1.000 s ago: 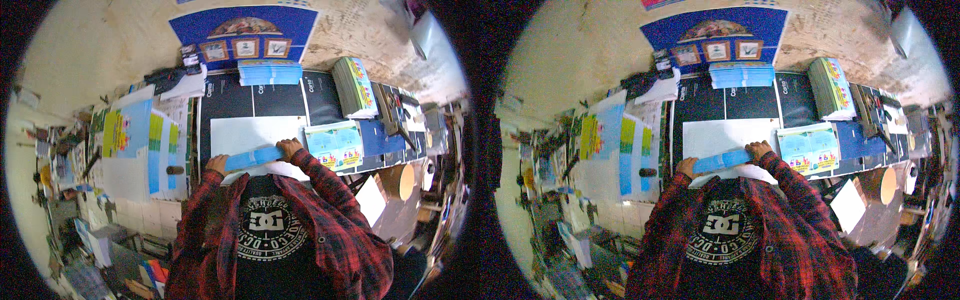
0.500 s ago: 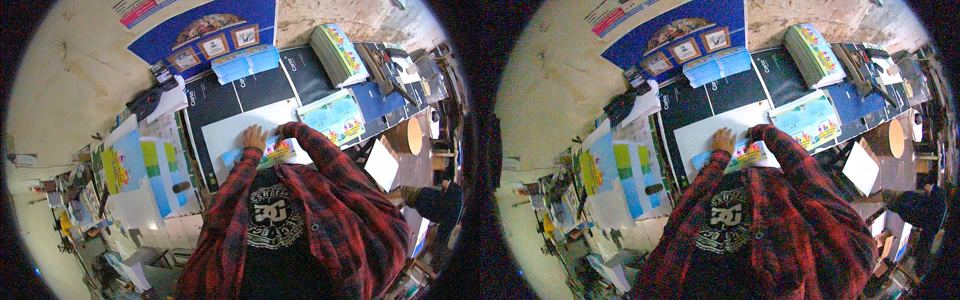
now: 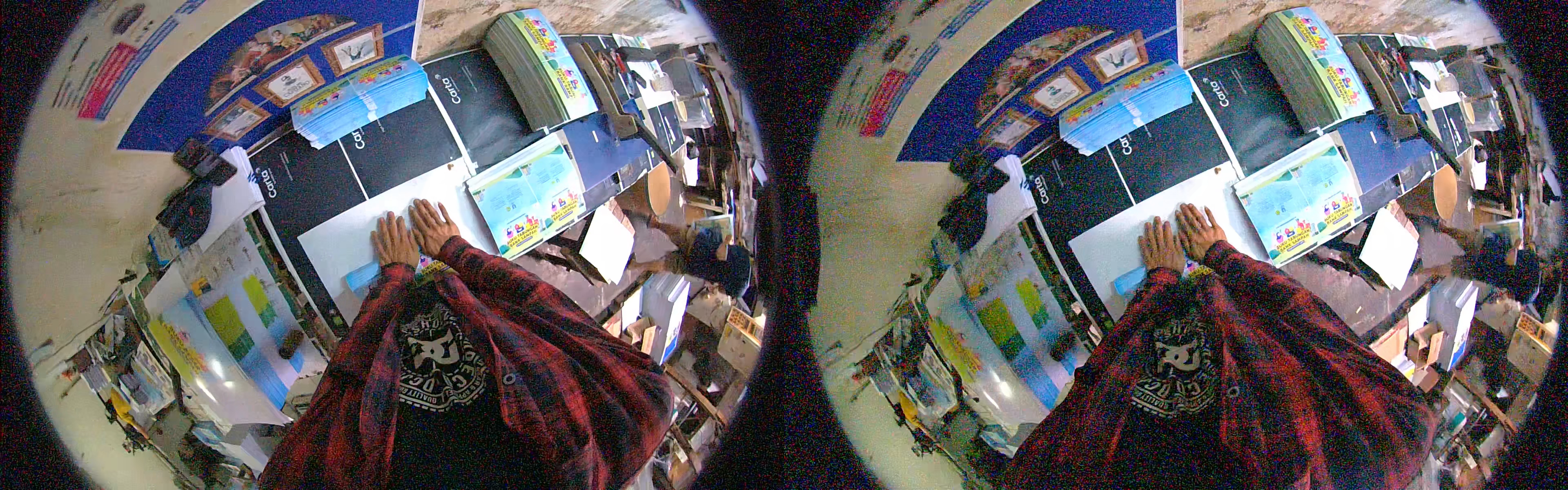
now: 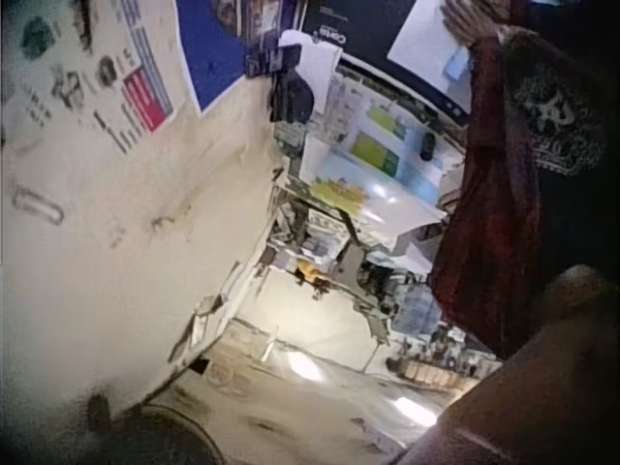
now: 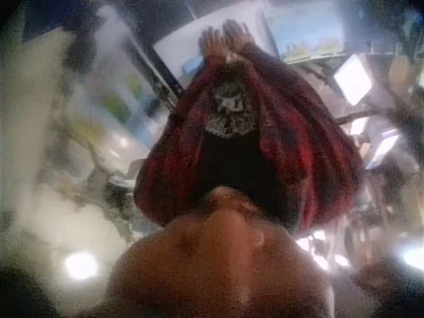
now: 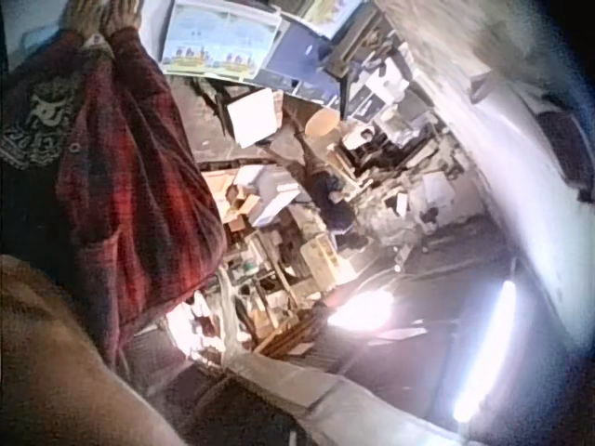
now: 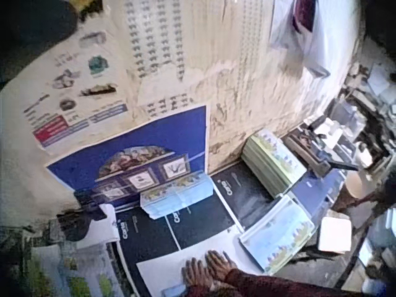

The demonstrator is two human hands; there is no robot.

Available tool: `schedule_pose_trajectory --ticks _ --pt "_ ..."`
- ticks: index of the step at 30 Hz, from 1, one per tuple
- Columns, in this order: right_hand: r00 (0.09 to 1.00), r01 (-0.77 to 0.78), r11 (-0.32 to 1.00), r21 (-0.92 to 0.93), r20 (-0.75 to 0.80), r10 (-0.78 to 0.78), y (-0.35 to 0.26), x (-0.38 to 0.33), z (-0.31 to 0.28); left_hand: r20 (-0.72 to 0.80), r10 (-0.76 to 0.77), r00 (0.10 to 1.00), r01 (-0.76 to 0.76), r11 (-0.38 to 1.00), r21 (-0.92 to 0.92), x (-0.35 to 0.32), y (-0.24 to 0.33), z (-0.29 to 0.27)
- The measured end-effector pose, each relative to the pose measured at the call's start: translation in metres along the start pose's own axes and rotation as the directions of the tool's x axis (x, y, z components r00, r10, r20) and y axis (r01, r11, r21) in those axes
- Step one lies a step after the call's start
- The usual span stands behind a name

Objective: The person repeatedly picks up stacks of printed paper sheets from a table, aligns them, and places them into a growing pile. The person handles the papers by hand, occasionally adjusting the stack's position. The task involves repetitive handling of identical printed sheets in a cluttered workspace.

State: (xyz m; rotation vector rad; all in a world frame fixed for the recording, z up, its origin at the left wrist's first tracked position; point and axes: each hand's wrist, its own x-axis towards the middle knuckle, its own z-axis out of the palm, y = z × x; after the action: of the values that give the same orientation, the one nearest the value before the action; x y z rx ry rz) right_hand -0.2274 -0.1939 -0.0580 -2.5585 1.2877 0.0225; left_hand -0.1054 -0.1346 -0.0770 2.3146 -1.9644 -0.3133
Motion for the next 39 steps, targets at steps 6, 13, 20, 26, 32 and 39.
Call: schedule_pose_trajectory --ticks 6,13,20,26,32,39 --pt "1.000 -0.006 1.000 0.014 -0.023 0.006 0.005 0.004 0.000 0.034 0.042 0.999 -0.041 0.999 -0.015 0.009 0.003 -0.013" --pt "1.000 -0.012 0.996 0.087 0.018 0.011 0.007 0.015 -0.014 -0.271 0.005 0.963 -0.060 0.979 -0.193 0.014 -0.049 -0.018" --pt "0.997 -0.006 1.000 0.009 0.072 0.005 0.007 0.023 -0.016 -0.010 -0.090 0.996 0.090 0.995 0.045 0.010 -0.093 -0.028" --pt "0.994 -0.019 0.999 0.026 0.109 0.016 0.003 0.016 -0.020 0.060 -0.087 0.994 0.086 0.996 0.023 0.003 -0.096 -0.027" --pt "0.995 0.021 1.000 0.021 0.096 -0.023 0.004 0.009 -0.011 -0.047 -0.024 0.999 0.009 0.954 -0.300 0.001 -0.098 -0.032" --pt "0.999 0.030 0.996 0.078 -0.014 -0.029 0.000 0.004 -0.010 -0.046 0.205 0.978 -0.207 0.903 -0.377 -0.025 -0.111 -0.045"
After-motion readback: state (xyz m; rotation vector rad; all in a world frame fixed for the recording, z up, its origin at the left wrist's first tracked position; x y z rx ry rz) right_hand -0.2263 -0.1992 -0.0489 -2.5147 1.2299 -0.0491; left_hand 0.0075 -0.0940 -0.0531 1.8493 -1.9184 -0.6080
